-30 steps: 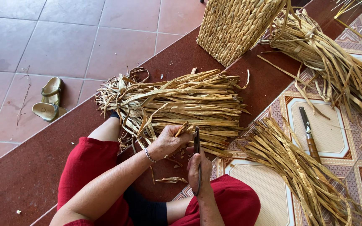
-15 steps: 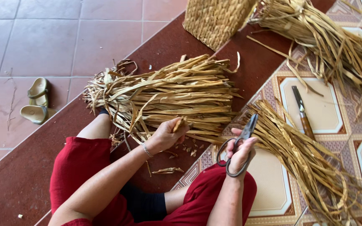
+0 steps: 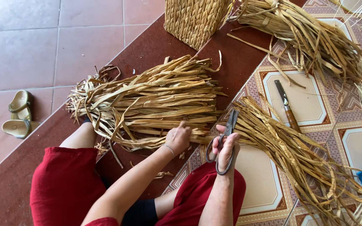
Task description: The person sits on the floor and uses scissors to trim dried plant strips into shorter pieces. The trimmed pieces are placed into a pile on the floor next to a woven basket.
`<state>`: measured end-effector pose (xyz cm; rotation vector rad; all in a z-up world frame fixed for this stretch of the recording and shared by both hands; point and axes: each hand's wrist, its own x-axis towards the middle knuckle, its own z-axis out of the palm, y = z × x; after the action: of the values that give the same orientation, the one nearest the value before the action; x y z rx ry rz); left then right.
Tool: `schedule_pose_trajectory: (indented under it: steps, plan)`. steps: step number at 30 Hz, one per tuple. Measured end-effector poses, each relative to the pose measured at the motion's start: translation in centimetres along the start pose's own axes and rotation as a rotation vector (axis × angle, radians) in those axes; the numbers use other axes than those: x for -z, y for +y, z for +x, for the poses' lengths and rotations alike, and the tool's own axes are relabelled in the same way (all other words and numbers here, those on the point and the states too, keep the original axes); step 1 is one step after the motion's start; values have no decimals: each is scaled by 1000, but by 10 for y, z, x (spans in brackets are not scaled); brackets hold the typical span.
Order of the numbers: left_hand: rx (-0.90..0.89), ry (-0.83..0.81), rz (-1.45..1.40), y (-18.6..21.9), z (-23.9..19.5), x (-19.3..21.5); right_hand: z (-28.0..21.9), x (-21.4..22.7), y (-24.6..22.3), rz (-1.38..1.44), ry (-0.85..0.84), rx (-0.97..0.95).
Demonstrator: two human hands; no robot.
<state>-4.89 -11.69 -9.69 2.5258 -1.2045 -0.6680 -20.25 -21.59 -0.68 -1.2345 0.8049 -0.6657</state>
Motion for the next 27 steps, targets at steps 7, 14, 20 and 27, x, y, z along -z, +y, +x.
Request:
schedule_pose_trajectory:
  steps: [7,14,20,27]
  plan:
    - [24,45,-727,-28,-56,83,2,-21,11,-126,-21,109]
    - [-141,102,-801,-27,-111,114,-26,-61,14,32,-136,147]
    - [-53,76,-982,-27,-112,105,-40,-75,19,96,-213,97]
    - [-178,49,-1512,-52,-103,112,-45,-82,15,-228,-482,174]
